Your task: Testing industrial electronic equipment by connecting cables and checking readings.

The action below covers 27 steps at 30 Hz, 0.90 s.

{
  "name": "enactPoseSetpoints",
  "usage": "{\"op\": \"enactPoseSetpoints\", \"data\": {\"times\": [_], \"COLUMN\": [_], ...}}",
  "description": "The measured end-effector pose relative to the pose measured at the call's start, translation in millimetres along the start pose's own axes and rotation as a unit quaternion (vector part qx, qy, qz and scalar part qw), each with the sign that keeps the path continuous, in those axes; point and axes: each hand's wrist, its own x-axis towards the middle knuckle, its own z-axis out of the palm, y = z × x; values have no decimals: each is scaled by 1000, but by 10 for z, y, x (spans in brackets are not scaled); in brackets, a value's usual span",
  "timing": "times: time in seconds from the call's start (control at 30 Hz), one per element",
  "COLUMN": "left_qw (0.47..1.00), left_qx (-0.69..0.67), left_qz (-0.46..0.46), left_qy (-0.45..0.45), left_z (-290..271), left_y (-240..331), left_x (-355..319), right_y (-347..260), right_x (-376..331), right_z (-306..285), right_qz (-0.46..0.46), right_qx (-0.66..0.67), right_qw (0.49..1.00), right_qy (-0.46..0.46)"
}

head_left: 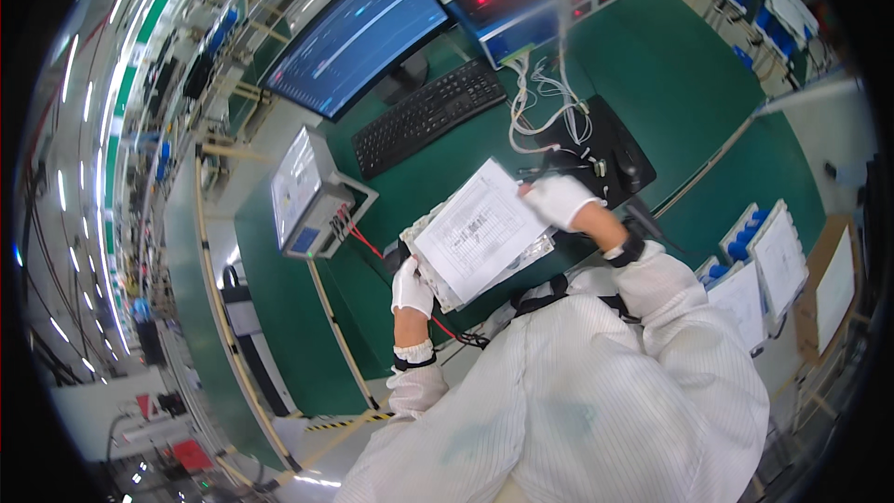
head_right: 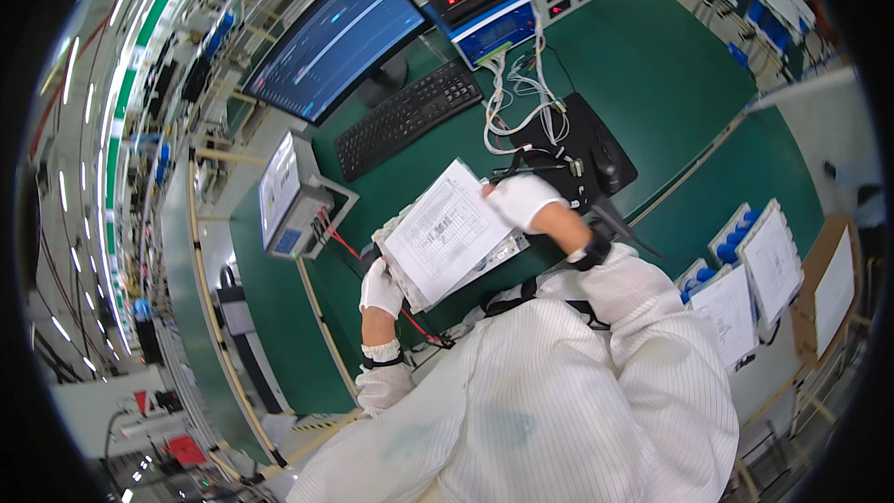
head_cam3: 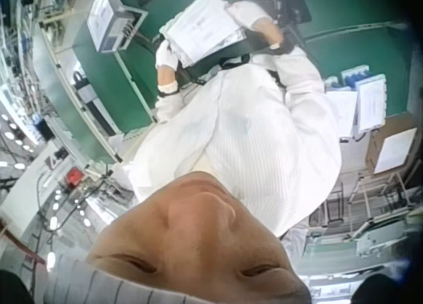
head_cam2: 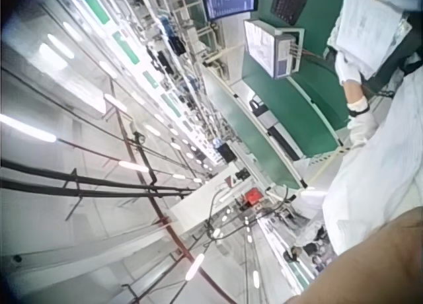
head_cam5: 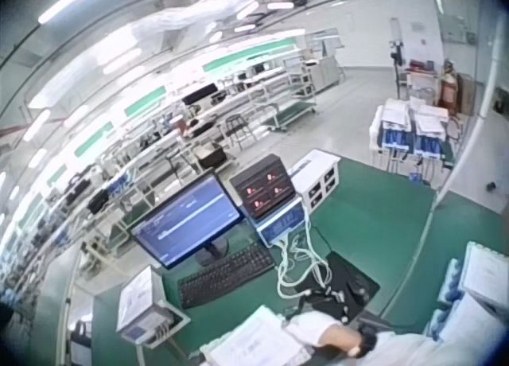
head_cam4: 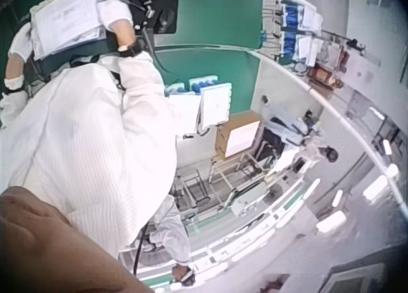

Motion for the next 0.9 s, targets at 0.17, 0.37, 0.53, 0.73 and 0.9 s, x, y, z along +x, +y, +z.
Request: {"op": "enactPoseSetpoints", "data": {"times": [0.17, 0.37, 0.53, 0.73, 0.9], "left_qw": [997, 993, 909, 716, 629], "left_qx": [14, 101, 410, 686, 743], "left_qz": [-31, -54, 52, 118, 226], "left_qy": [72, -12, -55, -52, -31], "left_z": [46, 294, 827, 1220, 1404], "left_y": [91, 352, 611, 610, 569], "left_x": [133, 241, 461, 778, 665], "right_y": [-383, -571, -718, -1097, -1079], "right_x": [-7, -717, -1021, -978, -901], "right_z": [19, 172, 846, 1368, 1466], "right_qz": [149, 149, 159, 156, 230], "right_qx": [123, 210, 376, 640, 645], "right_qw": [981, 966, 912, 749, 716], "right_qy": [-35, -19, -21, -74, -135]}}
